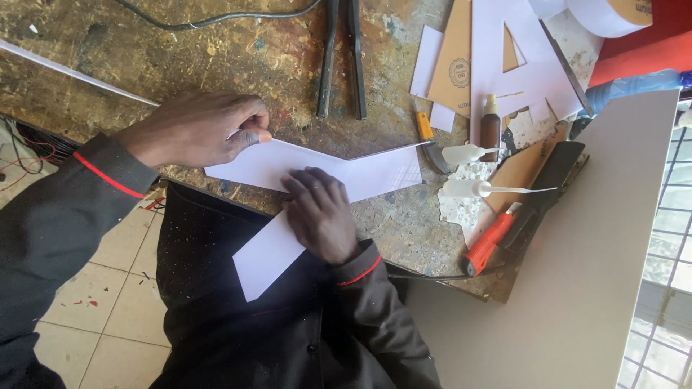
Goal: The person is gluing and heat-bending plastic strips to the edges of a letter cutout to create a 3D sign component.
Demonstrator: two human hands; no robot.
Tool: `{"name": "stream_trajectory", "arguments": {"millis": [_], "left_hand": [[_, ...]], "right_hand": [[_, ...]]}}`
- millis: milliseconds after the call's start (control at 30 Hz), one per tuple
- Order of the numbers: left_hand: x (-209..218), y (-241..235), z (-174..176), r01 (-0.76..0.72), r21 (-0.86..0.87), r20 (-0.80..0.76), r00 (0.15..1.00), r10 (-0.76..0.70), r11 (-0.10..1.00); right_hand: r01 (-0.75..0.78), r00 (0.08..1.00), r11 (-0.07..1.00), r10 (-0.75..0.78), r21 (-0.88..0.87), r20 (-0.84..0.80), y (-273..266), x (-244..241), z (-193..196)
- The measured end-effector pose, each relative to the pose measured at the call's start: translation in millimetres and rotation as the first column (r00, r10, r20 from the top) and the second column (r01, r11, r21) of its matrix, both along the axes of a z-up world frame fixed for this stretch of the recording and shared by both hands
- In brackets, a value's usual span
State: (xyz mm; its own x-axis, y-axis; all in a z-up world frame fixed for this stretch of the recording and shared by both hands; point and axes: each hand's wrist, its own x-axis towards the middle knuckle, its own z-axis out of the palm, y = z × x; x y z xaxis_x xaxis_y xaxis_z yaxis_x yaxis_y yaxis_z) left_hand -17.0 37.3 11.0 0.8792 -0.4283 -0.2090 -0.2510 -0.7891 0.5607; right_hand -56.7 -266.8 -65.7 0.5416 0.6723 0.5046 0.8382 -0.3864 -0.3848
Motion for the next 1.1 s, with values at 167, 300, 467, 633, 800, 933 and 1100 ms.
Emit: {"name": "stream_trajectory", "arguments": {"millis": [167,300,467,633,800,933,1100], "left_hand": [[-2.6,1.9,-4.4,-0.006,-0.009,0.02,1.0,0.007,1.0],[-1.8,0.8,-1.6,-0.018,-0.005,-0.017,1.0,0.018,1.0],[-2.6,0.5,-0.8,-0.015,0.0,-0.016,1.0,0.015,1.0],[2.0,-8.0,-0.2,-0.084,0.096,-0.115,0.989,0.095,0.992],[3.7,-8.8,-3.5,-0.097,0.205,-0.193,0.971,0.138,0.974],[1.7,-8.7,-4.1,-0.114,0.189,-0.189,0.97,0.15,0.975],[3.7,-13.2,2.6,-0.1,0.279,-0.178,0.972,0.154,0.955]], "right_hand": [[0.049,0.997,0.997,-0.052,-0.059,-0.052,13.5,-15.5,0.0],[0.085,0.993,0.994,-0.09,-0.066,-0.077,15.9,-20.6,-0.7],[0.101,0.991,0.994,-0.105,-0.05,-0.087,15.4,-21.0,-1.2],[0.104,0.989,0.994,-0.108,-0.045,-0.1,14.7,-21.4,7.9],[0.095,0.988,0.994,-0.1,-0.044,-0.119,15.1,-21.3,11.7],[0.108,0.987,0.993,-0.112,-0.041,-0.114,16.1,-21.8,12.9],[0.113,0.986,0.993,-0.114,-0.017,-0.122,13.6,-21.2,11.7]]}}
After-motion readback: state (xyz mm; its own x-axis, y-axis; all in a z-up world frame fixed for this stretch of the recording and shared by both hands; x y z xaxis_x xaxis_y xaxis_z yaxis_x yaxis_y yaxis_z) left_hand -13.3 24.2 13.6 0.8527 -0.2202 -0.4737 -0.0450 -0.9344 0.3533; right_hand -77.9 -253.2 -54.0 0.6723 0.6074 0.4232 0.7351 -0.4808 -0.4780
